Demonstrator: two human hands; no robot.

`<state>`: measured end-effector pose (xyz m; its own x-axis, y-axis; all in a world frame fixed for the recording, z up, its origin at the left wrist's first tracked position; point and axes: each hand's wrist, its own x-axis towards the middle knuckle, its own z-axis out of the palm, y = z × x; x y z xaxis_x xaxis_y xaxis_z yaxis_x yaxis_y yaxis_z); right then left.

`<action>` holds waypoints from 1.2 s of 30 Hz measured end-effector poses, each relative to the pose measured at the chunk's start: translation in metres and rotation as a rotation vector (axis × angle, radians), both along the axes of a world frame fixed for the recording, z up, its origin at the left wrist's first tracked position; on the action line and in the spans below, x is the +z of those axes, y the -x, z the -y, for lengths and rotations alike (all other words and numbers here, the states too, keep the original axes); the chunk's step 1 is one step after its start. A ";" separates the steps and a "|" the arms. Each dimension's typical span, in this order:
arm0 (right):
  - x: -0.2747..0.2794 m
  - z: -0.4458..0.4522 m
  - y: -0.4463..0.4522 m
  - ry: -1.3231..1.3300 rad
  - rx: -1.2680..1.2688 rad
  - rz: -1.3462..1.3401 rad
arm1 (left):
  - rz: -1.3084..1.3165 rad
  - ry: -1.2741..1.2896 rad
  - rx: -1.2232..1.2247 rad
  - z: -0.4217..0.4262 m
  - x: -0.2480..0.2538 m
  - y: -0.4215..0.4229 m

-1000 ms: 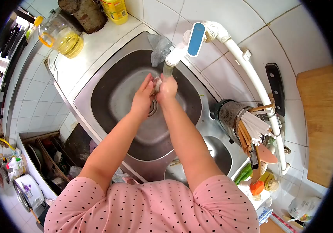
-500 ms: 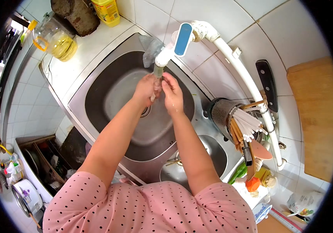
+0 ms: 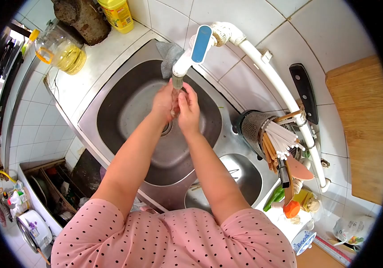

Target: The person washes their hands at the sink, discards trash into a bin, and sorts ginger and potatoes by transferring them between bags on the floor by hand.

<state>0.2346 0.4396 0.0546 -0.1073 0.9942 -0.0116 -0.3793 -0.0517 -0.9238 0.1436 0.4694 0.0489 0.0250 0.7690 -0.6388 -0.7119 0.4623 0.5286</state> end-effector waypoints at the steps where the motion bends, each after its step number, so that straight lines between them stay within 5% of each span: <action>1: 0.003 0.001 -0.001 0.025 -0.002 -0.018 | 0.027 -0.027 -0.026 0.000 -0.005 0.000; 8: 0.028 -0.015 -0.015 -0.112 -0.230 0.099 | 0.283 -0.034 0.087 0.006 0.042 -0.003; 11: 0.036 -0.026 -0.020 -0.115 -0.197 0.191 | 0.145 -0.114 -0.011 0.007 0.036 0.004; 14: 0.032 -0.024 -0.018 -0.051 -0.178 0.197 | 0.271 -0.240 -0.047 0.009 0.013 0.010; 18: 0.042 -0.016 -0.013 -0.091 -0.244 0.176 | 0.194 0.002 0.059 0.006 0.028 0.006; 24: 0.120 -0.035 -0.008 -0.723 -0.506 0.258 | 0.313 -0.073 0.159 0.005 0.040 -0.004; 27: 0.159 -0.049 -0.016 -1.013 -0.364 0.630 | 0.348 -0.156 0.037 0.005 0.037 0.003; 32: 0.166 -0.069 -0.019 -1.193 -0.242 0.595 | 0.356 -0.112 -0.169 0.005 0.043 0.009; 36: 0.167 -0.061 -0.014 -1.089 -0.183 0.482 | 0.186 -0.090 -0.162 0.010 0.054 0.003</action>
<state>0.2490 0.5003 0.2219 -0.1793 0.5077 0.8427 0.0963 0.8615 -0.4985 0.1411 0.4590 0.1029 0.2634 0.7991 -0.5405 -0.7212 0.5352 0.4398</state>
